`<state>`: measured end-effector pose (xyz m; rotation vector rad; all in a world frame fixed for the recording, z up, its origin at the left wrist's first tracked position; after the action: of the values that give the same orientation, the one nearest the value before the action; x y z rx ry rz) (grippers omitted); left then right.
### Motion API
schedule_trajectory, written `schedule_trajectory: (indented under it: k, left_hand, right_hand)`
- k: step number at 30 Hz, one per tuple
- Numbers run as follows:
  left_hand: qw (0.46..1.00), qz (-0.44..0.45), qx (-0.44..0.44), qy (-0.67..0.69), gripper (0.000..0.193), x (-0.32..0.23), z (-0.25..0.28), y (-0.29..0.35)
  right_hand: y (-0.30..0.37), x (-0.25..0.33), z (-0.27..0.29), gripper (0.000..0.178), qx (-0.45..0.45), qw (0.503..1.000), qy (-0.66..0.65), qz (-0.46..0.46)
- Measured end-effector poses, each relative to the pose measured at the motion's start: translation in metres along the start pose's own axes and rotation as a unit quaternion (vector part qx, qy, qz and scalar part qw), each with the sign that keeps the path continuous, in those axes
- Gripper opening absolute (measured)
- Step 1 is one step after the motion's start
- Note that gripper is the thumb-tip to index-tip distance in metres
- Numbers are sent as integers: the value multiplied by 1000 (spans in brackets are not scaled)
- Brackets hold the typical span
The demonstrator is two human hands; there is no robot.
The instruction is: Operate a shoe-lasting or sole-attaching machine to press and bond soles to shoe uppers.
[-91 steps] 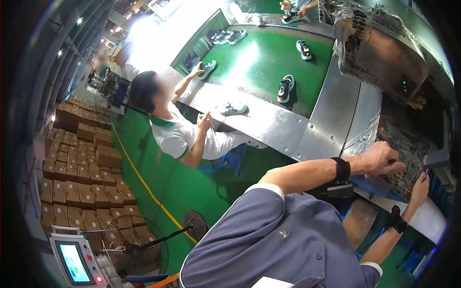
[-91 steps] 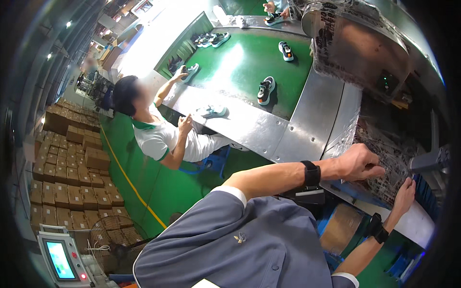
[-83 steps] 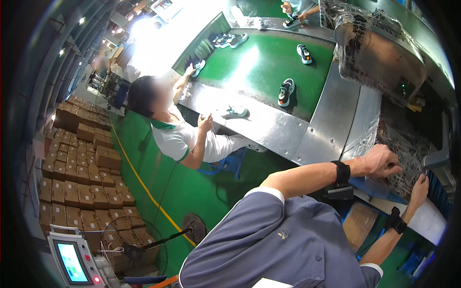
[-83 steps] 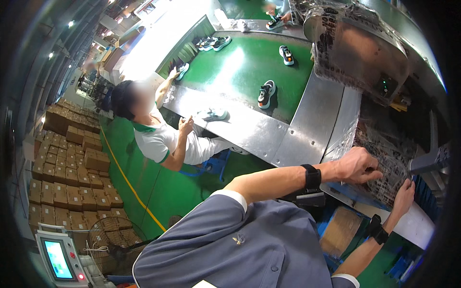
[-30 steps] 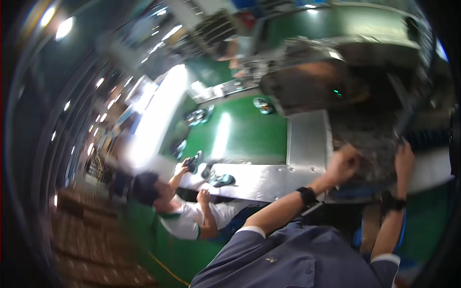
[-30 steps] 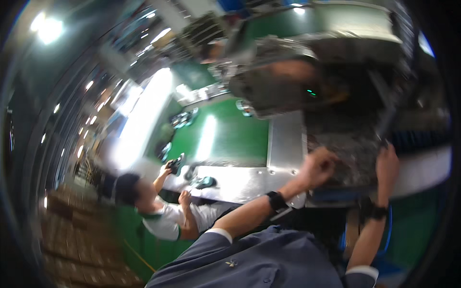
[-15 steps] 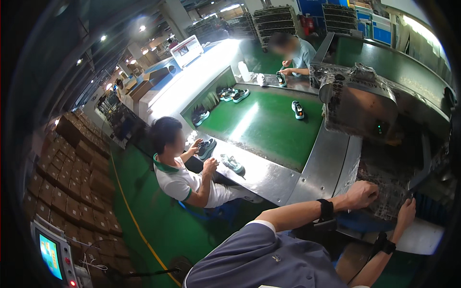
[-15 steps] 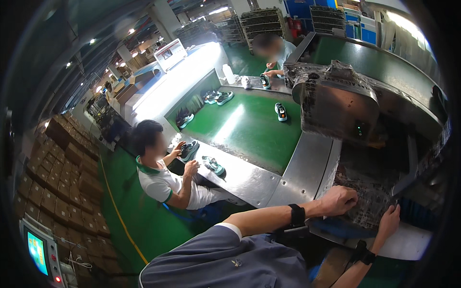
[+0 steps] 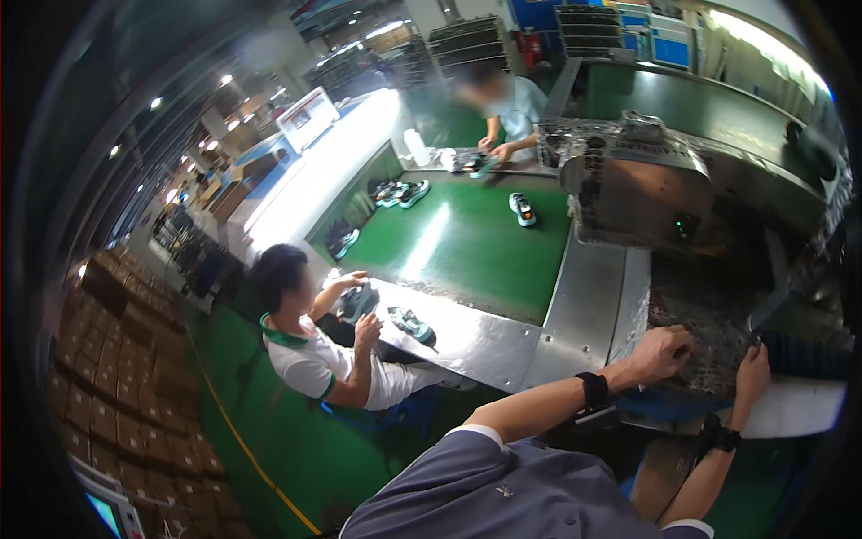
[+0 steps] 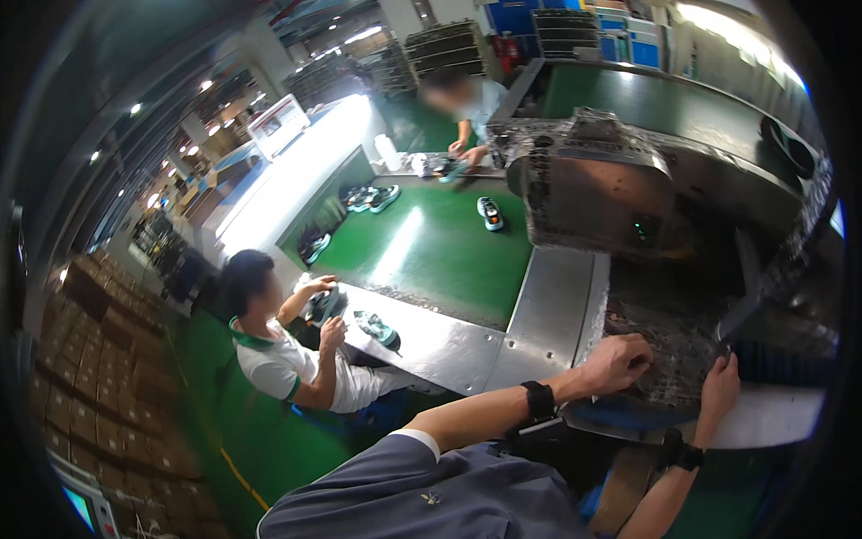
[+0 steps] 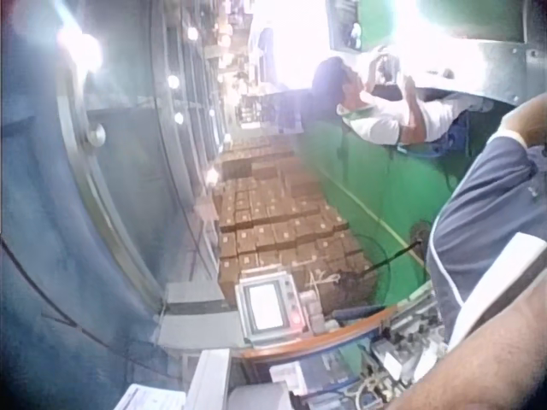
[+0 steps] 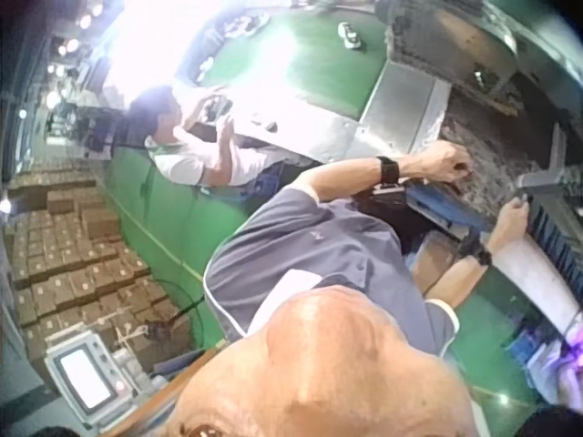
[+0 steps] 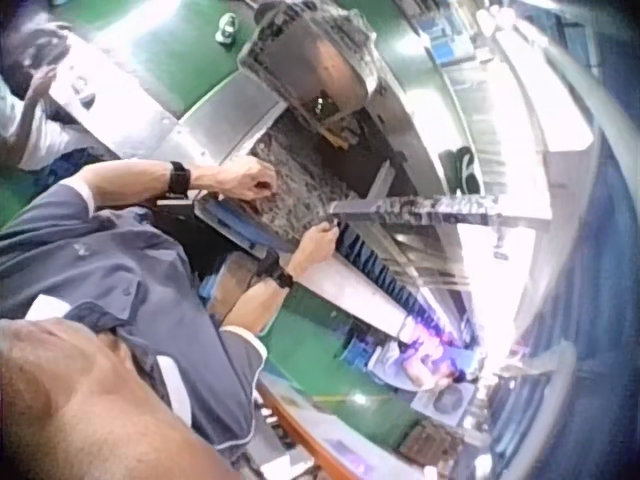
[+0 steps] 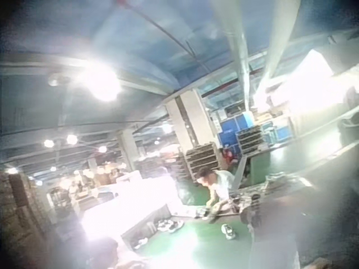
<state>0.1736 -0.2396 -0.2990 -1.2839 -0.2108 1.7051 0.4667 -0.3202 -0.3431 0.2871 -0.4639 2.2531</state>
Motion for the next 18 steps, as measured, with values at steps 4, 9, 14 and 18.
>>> schedule_trajectory:
  k: [4, 9, 14, 18]
  left_hand:
    - [999, 38, -5, 20, 9, -2, 3, 1]
    - [996, 84, 23, 32, 13, -5, 11, 0]
    - [996, 63, 39, 40, 14, -9, 13, -6]
    - [995, 76, 52, 37, 14, -12, 9, -6]
  right_hand:
    - [13, 25, 15, 36, -24, 999, -37, 9]
    - [26, 53, 33, 32, -33, 999, -35, -3]
    - [31, 50, 37, 37, -61, 998, -23, -14]
    - [35, 50, 41, 36, -63, 998, -28, -12]
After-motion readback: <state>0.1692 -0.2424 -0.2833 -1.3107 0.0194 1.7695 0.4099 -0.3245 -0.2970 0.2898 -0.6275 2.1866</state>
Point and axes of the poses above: each hand's wrist, its own y-axis away from the middle knuckle, its own z-axis out of the back of the hand, x = y × z, the point moved 1 cm from there along -y, towards the middle knuckle, and after that the axes turned 3 degrees about -z, right-handed, at the moved point
